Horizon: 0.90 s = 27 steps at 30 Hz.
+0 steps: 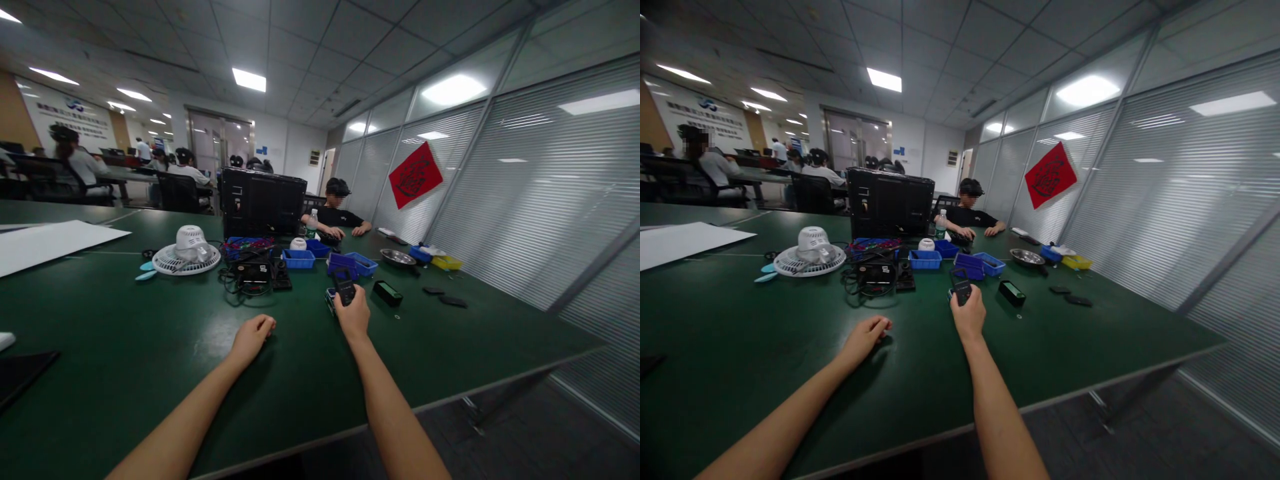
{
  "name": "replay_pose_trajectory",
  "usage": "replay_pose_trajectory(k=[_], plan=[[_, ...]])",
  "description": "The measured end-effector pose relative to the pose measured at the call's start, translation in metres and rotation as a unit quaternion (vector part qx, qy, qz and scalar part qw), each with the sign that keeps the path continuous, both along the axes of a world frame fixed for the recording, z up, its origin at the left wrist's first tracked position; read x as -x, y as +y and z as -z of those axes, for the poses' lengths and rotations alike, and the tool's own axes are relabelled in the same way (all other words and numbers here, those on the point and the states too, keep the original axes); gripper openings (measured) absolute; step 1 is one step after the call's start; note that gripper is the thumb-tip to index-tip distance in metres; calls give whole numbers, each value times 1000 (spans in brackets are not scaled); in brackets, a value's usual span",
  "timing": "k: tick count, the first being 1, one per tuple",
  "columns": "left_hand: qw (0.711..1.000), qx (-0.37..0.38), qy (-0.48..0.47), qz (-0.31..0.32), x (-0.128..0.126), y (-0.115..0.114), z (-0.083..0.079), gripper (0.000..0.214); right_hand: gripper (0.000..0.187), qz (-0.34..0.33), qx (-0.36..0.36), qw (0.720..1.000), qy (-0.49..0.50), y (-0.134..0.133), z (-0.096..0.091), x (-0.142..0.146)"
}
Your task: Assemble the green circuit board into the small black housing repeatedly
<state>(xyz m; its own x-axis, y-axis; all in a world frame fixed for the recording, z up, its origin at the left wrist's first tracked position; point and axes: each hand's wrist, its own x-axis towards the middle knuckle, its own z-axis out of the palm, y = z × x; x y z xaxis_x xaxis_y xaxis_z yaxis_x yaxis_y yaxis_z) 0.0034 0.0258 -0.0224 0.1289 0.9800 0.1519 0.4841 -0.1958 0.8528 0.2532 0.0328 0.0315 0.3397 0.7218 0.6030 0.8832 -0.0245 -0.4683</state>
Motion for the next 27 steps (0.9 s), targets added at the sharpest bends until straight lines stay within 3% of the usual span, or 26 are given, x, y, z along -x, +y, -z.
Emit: replay_pose_trajectory(k=[2, 4, 9, 12, 16, 21, 24, 27], plan=[[1000, 0, 11, -6, -1, -3, -3, 38, 46, -73, -16, 996, -54, -3, 5, 13], [999, -5, 33, -15, -3, -6, -6, 37, 47, -110, 19, 987, -116, -3, 13, 29], [994, 7, 106, -34, -12, -4, -12, 28, 58, -77, 143, 970, -178, 0, 28, 53], [994, 34, 97, -29, -24, 5, -12, 23, 59, -56, 153, 970, -182, -1, 30, 56], [997, 28, 31, -60, -47, 9, -7, 29, 53, -86, 128, 968, -196, -6, 28, 57], [996, -51, 52, -60, -56, 2, 1, 32, 45, -93, 145, 974, -150, -4, 24, 51], [996, -50, 48, -52, -51, 2, 1, 32, 44, -92, 206, 971, -81, 2, 24, 42], [997, -35, 32, -54, -47, 4, -1, 30, 38, -136, 235, 962, -17, 7, 28, 38]])
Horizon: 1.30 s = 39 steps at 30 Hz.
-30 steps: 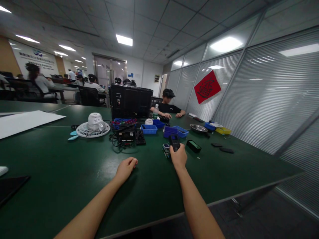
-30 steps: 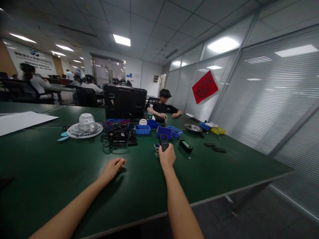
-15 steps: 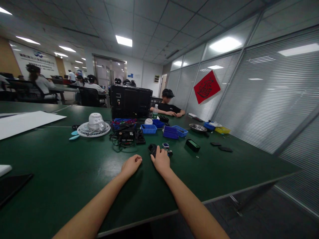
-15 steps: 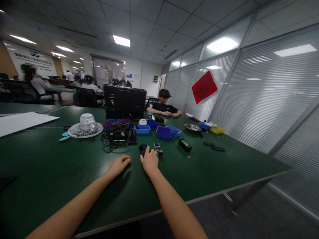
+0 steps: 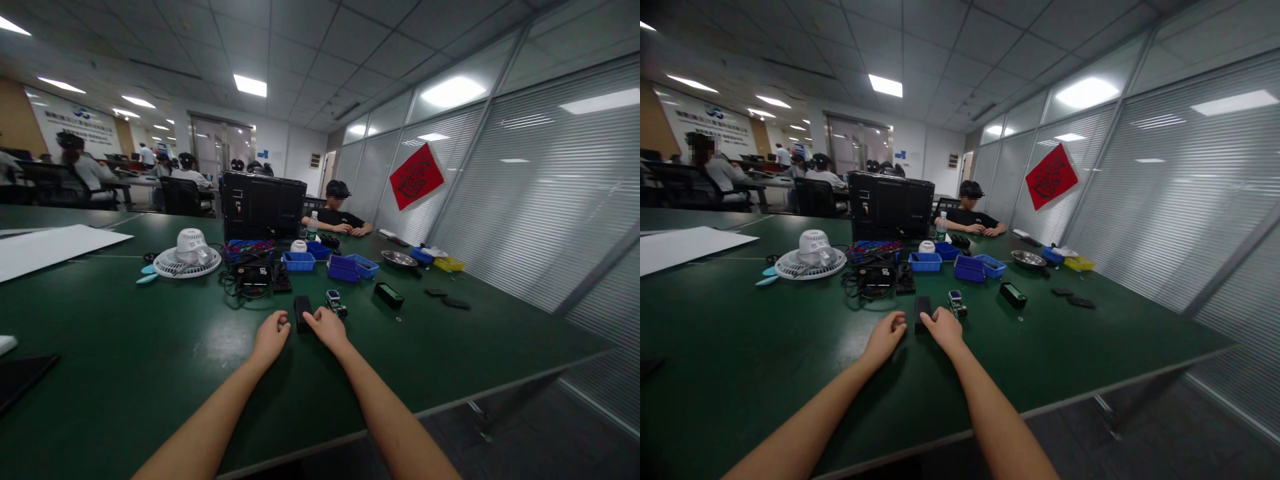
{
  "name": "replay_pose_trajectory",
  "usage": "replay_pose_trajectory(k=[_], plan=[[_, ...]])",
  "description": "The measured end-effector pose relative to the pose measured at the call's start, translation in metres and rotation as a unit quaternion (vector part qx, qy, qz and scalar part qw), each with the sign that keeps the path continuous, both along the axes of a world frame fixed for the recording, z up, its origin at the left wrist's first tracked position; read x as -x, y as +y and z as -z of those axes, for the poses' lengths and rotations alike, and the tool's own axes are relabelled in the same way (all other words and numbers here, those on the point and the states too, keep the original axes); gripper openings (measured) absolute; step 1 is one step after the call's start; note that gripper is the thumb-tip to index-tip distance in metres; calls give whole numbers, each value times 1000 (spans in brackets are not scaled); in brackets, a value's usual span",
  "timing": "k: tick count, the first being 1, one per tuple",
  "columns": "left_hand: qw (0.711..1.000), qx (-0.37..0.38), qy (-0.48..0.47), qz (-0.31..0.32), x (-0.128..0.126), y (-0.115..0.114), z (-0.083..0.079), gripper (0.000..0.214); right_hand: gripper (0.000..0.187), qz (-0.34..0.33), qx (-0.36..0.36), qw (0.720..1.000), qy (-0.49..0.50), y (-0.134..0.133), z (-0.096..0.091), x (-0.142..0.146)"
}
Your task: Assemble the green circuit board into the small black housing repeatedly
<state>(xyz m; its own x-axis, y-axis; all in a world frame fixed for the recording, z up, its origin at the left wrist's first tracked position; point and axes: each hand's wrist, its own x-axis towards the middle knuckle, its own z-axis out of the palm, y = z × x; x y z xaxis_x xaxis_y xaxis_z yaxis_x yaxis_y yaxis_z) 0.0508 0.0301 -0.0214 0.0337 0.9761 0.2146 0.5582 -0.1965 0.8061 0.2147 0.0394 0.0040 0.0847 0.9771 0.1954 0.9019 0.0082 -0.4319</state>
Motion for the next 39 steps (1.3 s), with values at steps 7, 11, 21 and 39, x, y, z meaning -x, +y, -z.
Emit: replay_pose_trajectory(k=[7, 11, 21, 39], plan=[[1000, 7, -8, 8, -3, 2, 1, 31, 17, -11, -142, 990, -9, -7, 1, 15], [1000, -2, -5, 13, -5, 1, 3, 36, 17, -38, -161, 980, -108, -16, -4, 18], [990, -107, 73, 54, -9, -8, -1, 24, 24, -152, -228, 961, 27, -17, -8, 18], [990, -72, 90, 81, -11, -17, -7, 16, 29, 145, -11, 980, -135, 14, -3, -40]])
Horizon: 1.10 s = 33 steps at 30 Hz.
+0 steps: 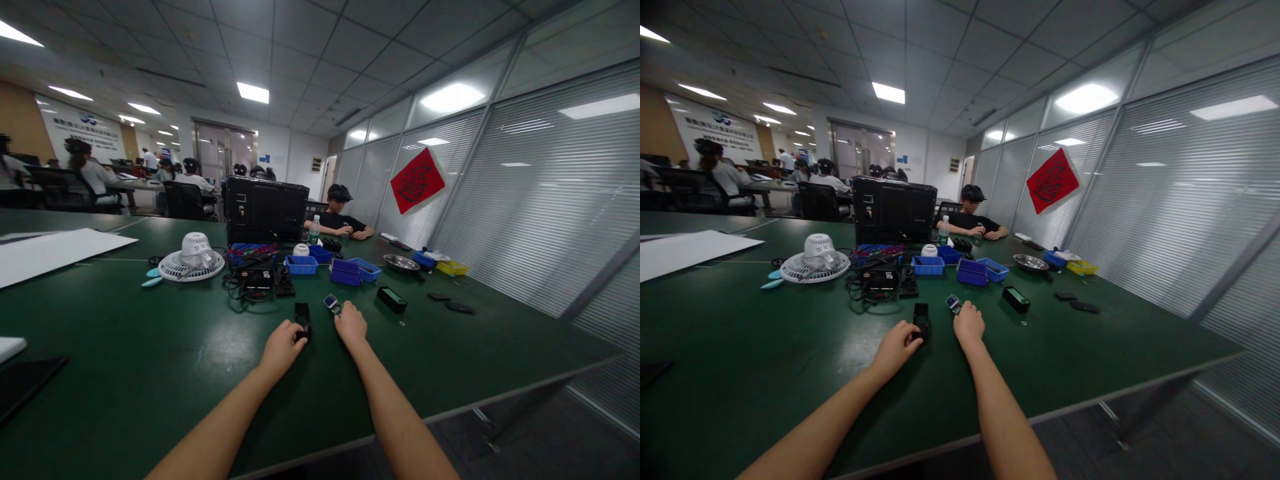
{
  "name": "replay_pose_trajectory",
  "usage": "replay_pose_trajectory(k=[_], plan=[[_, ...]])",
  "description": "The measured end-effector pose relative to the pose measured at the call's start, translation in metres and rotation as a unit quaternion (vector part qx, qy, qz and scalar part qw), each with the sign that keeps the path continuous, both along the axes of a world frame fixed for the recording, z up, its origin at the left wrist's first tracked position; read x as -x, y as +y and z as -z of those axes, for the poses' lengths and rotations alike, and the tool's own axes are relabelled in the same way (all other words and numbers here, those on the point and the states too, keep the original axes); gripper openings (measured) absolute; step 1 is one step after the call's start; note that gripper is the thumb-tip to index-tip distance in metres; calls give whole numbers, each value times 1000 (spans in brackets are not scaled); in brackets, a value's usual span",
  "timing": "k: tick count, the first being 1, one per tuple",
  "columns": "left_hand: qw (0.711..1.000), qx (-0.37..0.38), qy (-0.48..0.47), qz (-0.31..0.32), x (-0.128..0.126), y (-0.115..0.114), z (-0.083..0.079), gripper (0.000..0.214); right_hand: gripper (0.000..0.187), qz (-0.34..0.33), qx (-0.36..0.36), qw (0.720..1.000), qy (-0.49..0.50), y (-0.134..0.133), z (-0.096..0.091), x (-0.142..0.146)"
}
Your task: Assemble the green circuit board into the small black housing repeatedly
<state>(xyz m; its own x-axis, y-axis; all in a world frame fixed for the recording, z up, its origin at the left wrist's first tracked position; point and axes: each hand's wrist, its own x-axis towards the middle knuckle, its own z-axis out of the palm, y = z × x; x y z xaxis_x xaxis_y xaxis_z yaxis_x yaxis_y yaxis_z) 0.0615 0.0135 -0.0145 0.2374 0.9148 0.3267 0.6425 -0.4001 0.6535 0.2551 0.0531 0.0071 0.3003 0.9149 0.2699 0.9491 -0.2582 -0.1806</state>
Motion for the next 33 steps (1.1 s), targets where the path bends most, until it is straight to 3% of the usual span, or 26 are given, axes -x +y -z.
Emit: replay_pose_trajectory(k=[5, 10, 13, 17, 23, 28, 33], plan=[[1000, -6, -9, 11, 0, 0, -1, 19, 39, -45, -17, 999, 2, -4, -4, 6], [999, 5, -31, 18, 0, 1, 2, 28, 44, -17, -11, 999, 27, -2, -7, 2], [999, 12, -30, 14, 0, 3, 4, 27, 40, -31, 30, 999, 11, 0, -5, 2], [999, 13, -29, 9, -1, 5, 6, 26, 28, -80, -6, 996, 24, -3, -3, 9], [999, 8, -38, 16, -1, 6, 7, 25, 30, -100, -15, 993, 61, -9, -4, 17], [998, 8, -59, 3, 0, 5, 5, 36, 32, -122, -28, 991, 55, -10, -5, 17], [998, -8, -61, 14, 1, 3, 0, 20, 45, -107, 4, 988, 108, -9, -7, 16]])
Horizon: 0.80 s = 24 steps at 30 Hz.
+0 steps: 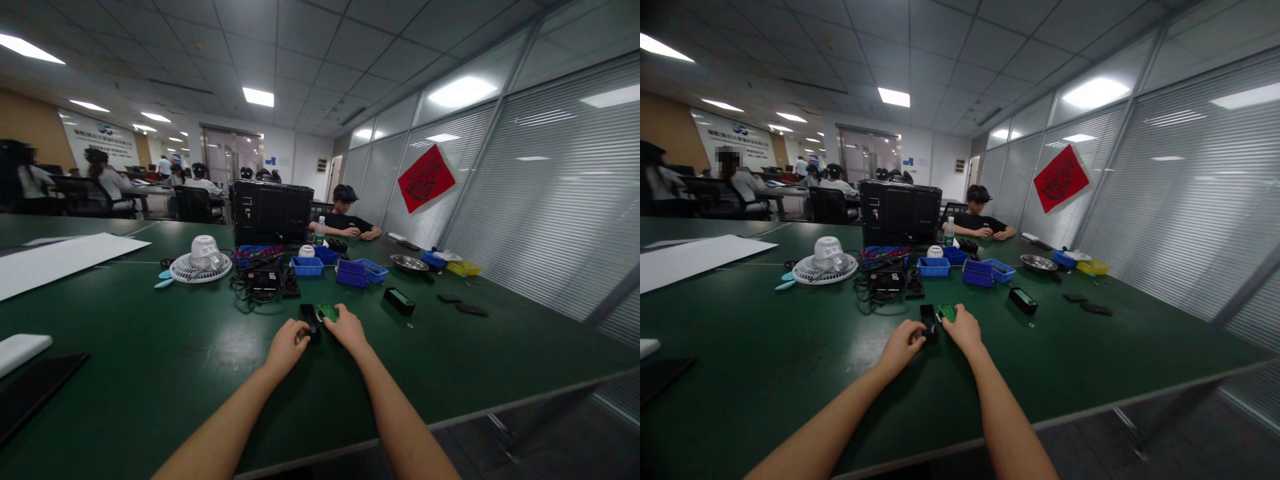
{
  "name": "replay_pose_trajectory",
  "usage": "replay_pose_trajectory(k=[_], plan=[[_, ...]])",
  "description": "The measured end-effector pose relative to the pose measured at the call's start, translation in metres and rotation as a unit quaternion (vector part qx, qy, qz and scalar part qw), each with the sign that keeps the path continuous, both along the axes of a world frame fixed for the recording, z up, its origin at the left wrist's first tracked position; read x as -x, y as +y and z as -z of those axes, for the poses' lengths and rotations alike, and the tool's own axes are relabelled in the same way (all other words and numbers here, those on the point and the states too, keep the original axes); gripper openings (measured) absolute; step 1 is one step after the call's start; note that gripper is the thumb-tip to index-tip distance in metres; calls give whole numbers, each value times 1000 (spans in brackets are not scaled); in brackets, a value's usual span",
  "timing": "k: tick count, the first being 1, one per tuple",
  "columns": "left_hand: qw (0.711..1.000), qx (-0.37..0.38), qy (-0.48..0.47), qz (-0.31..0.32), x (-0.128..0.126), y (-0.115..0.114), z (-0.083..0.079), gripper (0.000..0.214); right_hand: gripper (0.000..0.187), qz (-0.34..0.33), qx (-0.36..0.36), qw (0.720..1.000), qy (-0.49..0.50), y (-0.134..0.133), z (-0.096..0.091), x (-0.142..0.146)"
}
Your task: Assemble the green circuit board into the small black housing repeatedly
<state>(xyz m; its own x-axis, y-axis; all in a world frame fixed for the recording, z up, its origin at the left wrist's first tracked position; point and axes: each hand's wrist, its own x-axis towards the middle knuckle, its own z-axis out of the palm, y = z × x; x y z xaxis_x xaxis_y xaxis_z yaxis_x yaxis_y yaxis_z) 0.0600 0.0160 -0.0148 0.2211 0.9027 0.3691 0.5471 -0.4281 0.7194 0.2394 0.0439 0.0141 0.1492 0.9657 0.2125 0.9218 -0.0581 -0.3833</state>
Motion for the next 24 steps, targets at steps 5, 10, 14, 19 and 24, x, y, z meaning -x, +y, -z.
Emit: replay_pose_trajectory(k=[5, 10, 14, 19, 24], plan=[[1000, -9, -28, 1, -1, 3, 3, 21, 37, 37, -28, 992, 120, 4, -14, -3], [998, 16, -51, -31, -3, 9, 11, 33, 39, -10, -61, 988, 145, 6, -54, 13], [997, 36, -64, -29, -4, 11, 13, 32, 40, -11, -35, 998, 52, 5, -71, 38], [997, 59, -53, -21, -4, 11, 13, 31, 41, 10, -34, 999, 11, -1, -53, 49], [998, 61, -23, -22, -4, 10, 13, 29, 39, -5, -19, 1000, -7, -6, -40, 43]])
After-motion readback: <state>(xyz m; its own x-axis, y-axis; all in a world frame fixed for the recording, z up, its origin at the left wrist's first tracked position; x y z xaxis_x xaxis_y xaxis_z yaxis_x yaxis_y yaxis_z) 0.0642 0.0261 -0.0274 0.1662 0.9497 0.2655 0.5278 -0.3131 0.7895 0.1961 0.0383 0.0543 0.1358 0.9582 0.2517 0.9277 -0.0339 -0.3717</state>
